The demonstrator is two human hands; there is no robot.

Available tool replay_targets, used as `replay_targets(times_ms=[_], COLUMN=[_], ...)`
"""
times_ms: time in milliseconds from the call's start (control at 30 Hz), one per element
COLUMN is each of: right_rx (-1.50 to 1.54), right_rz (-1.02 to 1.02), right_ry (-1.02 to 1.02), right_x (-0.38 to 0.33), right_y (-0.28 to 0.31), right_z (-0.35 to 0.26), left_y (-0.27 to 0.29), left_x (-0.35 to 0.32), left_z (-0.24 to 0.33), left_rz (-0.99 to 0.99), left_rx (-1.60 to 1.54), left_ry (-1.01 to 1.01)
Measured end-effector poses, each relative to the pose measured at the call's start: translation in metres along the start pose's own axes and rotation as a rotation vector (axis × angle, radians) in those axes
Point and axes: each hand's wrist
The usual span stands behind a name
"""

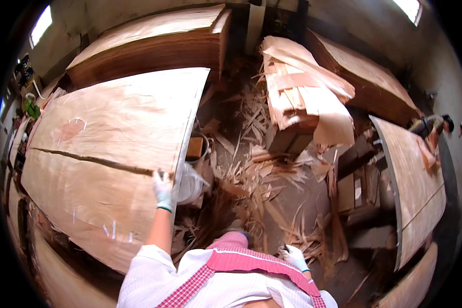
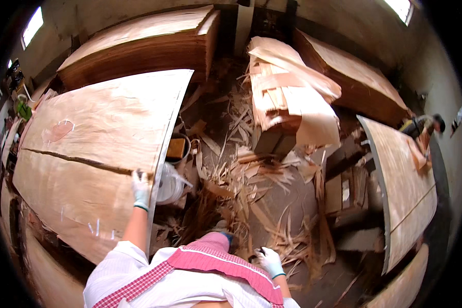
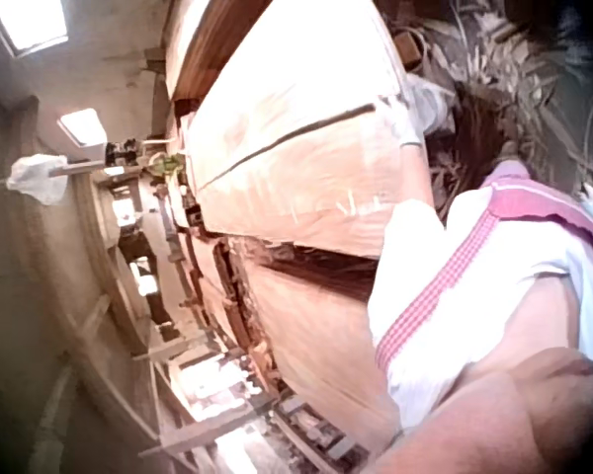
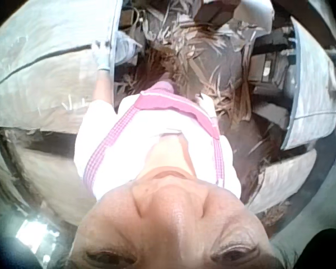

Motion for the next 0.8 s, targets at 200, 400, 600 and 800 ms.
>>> replay_targets(times_ms=[200, 400, 600, 800], right_rx=[0.028, -0.272, -0.471, -0.472], right_rz=[-0.126, -0.319, -0.641, -0.694], right_ry=[0.07, 0.357, 0.694, 1.064], right_x=[0.191, 0.361, 0.536, 0.627], right_y=[0.077, 0.116, 0.145, 0.122], right_z=[-0.082, -0.142, -0.259, -0.373], left_y=[0.007, -0.021, -0.021, -0.039], left_x=[0.09, 0.099, 0.085, -0.036], left_z=[-0.08, -0.019, -0.07, -0.041], left_rz=[0.317, 0.411, 0.44, 0.623], left_rx=[0.624, 0.671, 0.471, -0.092], left_ry=[0.28, 0.708, 0.698, 0.72])
Point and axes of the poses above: each hand's wrist, its own x-axis towards the middle knuckle, its own y-axis out of the back of the hand, z = x × y, and after that the axes turned 1 degree about x, right-handed
